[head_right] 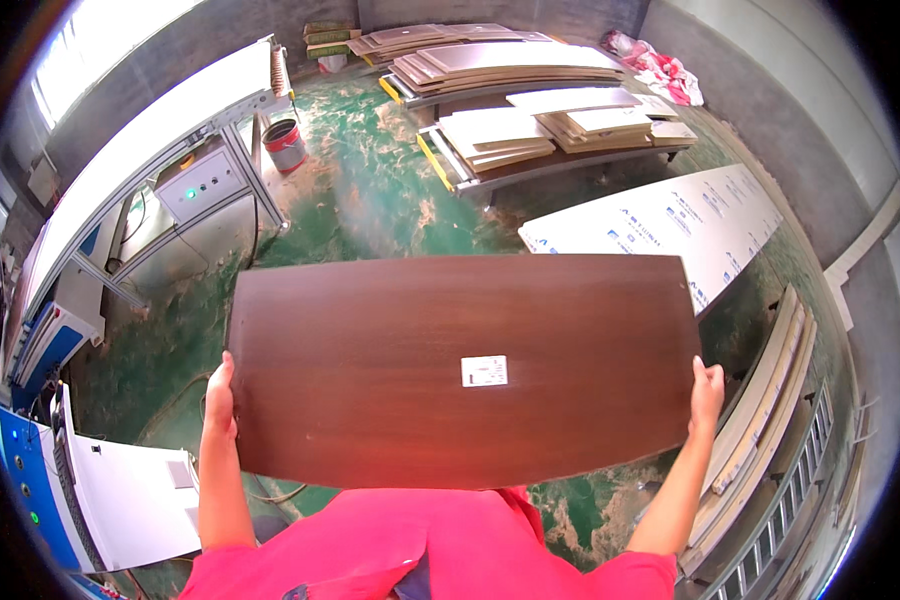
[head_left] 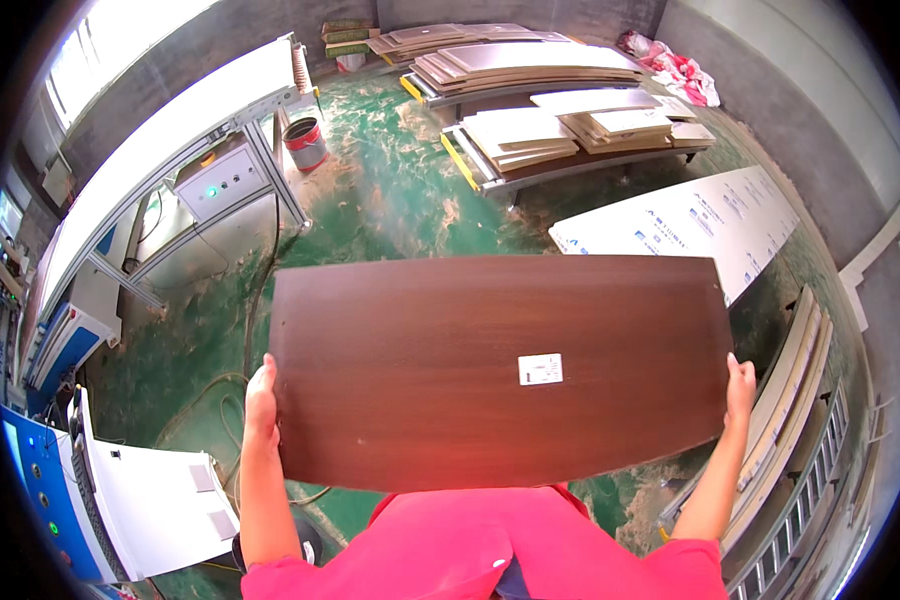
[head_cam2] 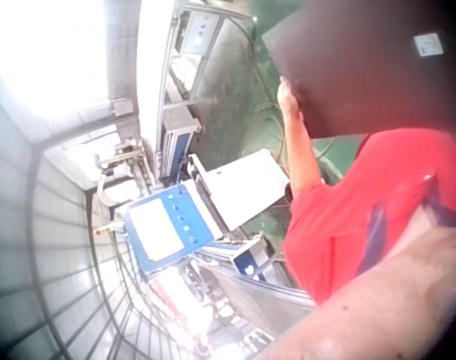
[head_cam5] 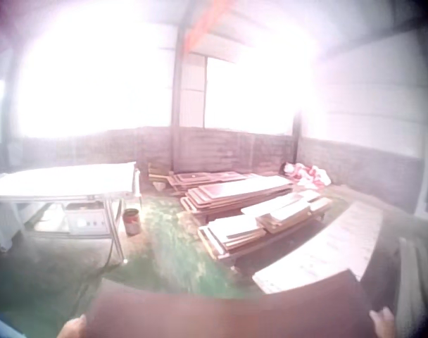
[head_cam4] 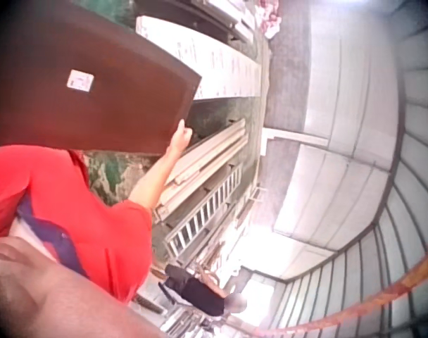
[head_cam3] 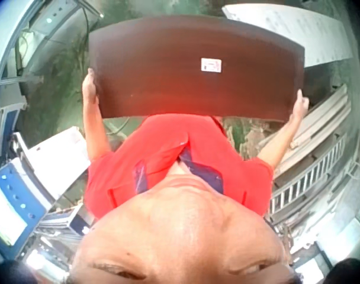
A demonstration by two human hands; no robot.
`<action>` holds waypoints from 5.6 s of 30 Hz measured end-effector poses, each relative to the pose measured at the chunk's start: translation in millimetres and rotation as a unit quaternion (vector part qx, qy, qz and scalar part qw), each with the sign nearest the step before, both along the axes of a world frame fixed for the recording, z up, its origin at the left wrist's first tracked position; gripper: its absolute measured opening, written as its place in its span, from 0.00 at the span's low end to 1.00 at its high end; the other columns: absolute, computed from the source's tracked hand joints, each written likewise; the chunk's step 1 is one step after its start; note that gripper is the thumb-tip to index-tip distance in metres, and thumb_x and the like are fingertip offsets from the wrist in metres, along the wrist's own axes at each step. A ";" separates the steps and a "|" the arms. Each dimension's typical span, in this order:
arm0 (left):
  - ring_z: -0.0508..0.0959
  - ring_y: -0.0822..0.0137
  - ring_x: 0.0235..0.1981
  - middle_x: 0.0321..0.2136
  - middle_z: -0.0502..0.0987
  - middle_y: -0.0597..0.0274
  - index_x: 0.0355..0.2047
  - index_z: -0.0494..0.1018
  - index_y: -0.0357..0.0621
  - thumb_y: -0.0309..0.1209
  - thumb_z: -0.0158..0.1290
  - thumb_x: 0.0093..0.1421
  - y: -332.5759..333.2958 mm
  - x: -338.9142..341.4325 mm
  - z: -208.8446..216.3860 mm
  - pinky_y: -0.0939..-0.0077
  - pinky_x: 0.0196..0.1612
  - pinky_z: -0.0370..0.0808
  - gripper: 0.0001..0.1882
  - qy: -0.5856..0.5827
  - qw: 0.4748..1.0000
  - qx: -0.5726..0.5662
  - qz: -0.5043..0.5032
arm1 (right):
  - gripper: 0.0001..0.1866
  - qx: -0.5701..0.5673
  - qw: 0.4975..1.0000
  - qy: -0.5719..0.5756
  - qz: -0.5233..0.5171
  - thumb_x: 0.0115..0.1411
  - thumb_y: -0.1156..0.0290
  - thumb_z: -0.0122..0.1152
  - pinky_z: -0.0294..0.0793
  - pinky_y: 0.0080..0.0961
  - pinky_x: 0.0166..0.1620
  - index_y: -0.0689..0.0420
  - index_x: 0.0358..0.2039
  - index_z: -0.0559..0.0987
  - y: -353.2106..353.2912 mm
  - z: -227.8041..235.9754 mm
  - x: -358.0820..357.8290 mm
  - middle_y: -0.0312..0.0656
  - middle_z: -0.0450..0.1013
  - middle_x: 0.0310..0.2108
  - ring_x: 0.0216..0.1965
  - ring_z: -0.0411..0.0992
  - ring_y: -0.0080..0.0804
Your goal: The person wipes the edges and surfaces of wooden furniture panels with a cloth and then stacks them on top of each other.
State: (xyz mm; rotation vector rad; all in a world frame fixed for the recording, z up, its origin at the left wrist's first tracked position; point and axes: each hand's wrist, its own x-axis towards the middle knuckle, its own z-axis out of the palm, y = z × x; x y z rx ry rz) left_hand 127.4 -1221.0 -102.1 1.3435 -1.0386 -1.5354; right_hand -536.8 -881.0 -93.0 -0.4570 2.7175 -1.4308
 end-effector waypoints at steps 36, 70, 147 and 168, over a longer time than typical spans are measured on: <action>0.74 0.64 0.44 0.44 0.75 0.57 0.48 0.70 0.36 0.47 0.41 0.65 -728.1 -315.1 26.4 0.69 0.48 0.69 0.26 -0.061 0.995 0.068 -0.028 | 0.20 0.020 0.988 -0.125 -0.092 0.56 0.55 0.57 0.65 0.27 0.40 0.63 0.25 0.73 -710.8 -56.9 -282.6 0.39 0.70 0.26 0.32 0.65 0.28; 0.72 0.63 0.48 0.48 0.72 0.55 0.51 0.67 0.35 0.47 0.41 0.64 -1503.5 -336.9 45.5 0.70 0.50 0.68 0.27 -0.037 0.999 0.038 0.000 | 0.22 -0.125 0.982 -0.128 -0.060 0.56 0.56 0.57 0.67 0.29 0.43 0.68 0.30 0.75 -1523.4 -91.5 -329.7 0.45 0.74 0.33 0.35 0.69 0.32; 0.70 0.65 0.50 0.50 0.71 0.56 0.51 0.68 0.35 0.50 0.45 0.62 -2620.0 -1027.3 -31.9 0.75 0.52 0.64 0.29 -0.158 0.946 0.197 -0.204 | 0.22 0.169 0.923 -0.190 -0.287 0.53 0.52 0.61 0.67 0.27 0.35 0.62 0.22 0.75 -2404.0 -64.7 -810.1 0.40 0.71 0.24 0.28 0.66 0.27; 0.68 0.62 0.53 0.53 0.69 0.55 0.53 0.65 0.36 0.52 0.47 0.61 -2635.3 -1289.0 -26.2 0.70 0.55 0.63 0.32 -0.105 0.954 0.186 -0.209 | 0.23 0.149 0.933 -0.149 -0.290 0.53 0.51 0.59 0.66 0.27 0.35 0.61 0.23 0.74 -2427.2 -24.9 -1074.0 0.41 0.71 0.24 0.28 0.68 0.29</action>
